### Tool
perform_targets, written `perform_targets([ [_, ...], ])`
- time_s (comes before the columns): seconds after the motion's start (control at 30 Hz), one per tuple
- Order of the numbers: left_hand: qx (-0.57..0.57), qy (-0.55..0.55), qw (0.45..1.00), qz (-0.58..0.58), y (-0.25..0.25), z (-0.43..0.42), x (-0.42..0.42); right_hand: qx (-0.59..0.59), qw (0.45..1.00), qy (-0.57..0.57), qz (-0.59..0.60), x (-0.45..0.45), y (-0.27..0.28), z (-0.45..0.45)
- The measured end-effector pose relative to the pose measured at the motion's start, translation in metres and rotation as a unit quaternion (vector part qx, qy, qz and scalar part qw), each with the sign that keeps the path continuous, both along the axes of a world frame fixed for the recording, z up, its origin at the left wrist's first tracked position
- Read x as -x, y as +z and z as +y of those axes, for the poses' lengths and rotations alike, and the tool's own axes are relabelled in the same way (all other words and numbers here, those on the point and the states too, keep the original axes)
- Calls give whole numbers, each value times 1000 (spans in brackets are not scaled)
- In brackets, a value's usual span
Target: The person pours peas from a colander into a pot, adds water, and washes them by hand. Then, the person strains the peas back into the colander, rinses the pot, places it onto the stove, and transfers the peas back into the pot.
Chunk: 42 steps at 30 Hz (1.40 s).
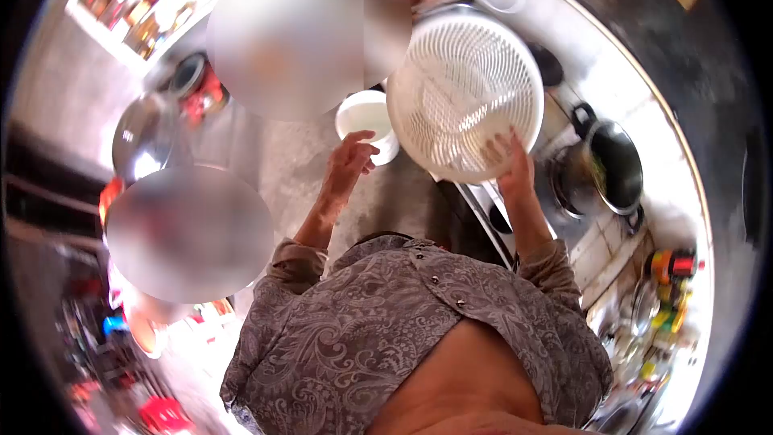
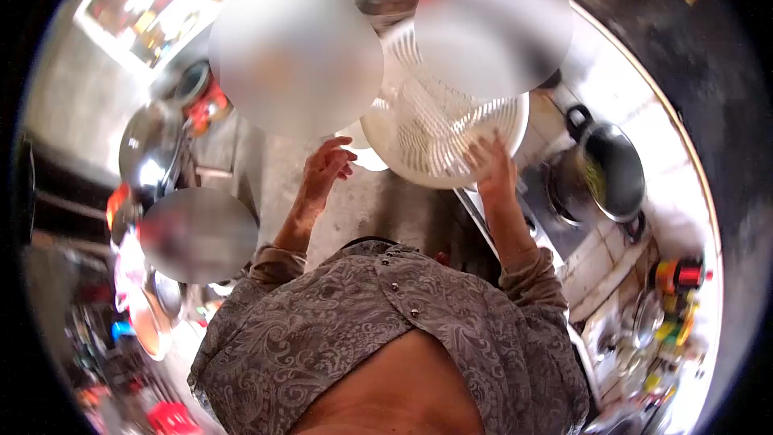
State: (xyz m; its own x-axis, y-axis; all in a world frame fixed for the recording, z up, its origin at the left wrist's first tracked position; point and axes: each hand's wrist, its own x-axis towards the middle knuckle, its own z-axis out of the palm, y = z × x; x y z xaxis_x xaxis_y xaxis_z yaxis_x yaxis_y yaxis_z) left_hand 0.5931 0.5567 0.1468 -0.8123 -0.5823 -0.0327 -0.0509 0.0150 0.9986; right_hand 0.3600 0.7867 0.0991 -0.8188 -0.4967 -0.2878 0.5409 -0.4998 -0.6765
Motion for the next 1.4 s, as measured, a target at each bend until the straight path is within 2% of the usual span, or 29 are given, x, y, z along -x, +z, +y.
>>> perform_targets([
  [0.03,-15,27,1000,-3,-4,-13,-22,-59,998,1,-24,-16,-11,-13],
  [0.13,-67,78,994,-40,-24,-55,-95,-119,988,86,-51,-66,-44,-58],
  [0.23,-141,119,981,-56,-40,-80,-160,-172,969,123,-127,-114,-68,-117],
  [0.3,-174,109,978,-37,-58,-99,-196,-146,973,161,-80,-151,-71,-151],
  [0.33,-173,146,972,-68,-53,-110,-221,-148,966,205,-47,-162,-85,-176],
  [0.37,-164,42,985,-24,-46,-121,-218,-124,965,229,-38,-171,-90,-190],
  [0.43,-197,89,976,-13,-46,-138,-250,-73,962,263,-21,-183,-97,-211],
  [0.47,-199,99,975,3,-46,-145,-260,-118,961,244,-49,-187,-104,-229],
  [0.53,-208,99,973,31,-43,-157,-275,-139,951,275,-23,-205,-90,-257],
  [0.6,-228,162,960,24,-35,-162,-282,-164,940,297,-6,-205,-96,-280],
  [0.63,-243,167,955,-6,-52,-175,-285,-165,944,279,-57,-209,-93,-294],
  [0.67,-244,182,953,-3,-71,-187,-288,-132,951,280,-15,-220,-80,-305],
  [0.7,-246,202,948,-31,-78,-202,-287,-104,952,286,12,-223,-82,-315],
  [0.73,-249,222,941,-59,-84,-216,-285,-111,958,261,-33,-227,-72,-332],
  [0.77,-274,176,942,-77,-94,-238,-290,-31,950,309,-16,-221,-89,-343],
  [0.8,-259,175,948,-62,-85,-246,-278,-134,954,266,-38,-228,-64,-364],
  [0.87,-262,190,945,-39,-63,-260,-265,-122,955,269,-11,-225,-37,-387],
  [1.0,-233,154,960,7,-41,-303,-232,-102,965,234,-51,-204,-41,-437],
  [1.1,-227,126,966,-19,-45,-342,-214,-111,968,216,-68,-185,-52,-460],
  [1.27,-246,62,965,-63,-65,-389,-161,-125,982,132,-61,-150,-53,-452],
  [1.4,-237,-11,969,-72,-47,-399,-84,-147,987,28,-56,-117,-75,-429],
])
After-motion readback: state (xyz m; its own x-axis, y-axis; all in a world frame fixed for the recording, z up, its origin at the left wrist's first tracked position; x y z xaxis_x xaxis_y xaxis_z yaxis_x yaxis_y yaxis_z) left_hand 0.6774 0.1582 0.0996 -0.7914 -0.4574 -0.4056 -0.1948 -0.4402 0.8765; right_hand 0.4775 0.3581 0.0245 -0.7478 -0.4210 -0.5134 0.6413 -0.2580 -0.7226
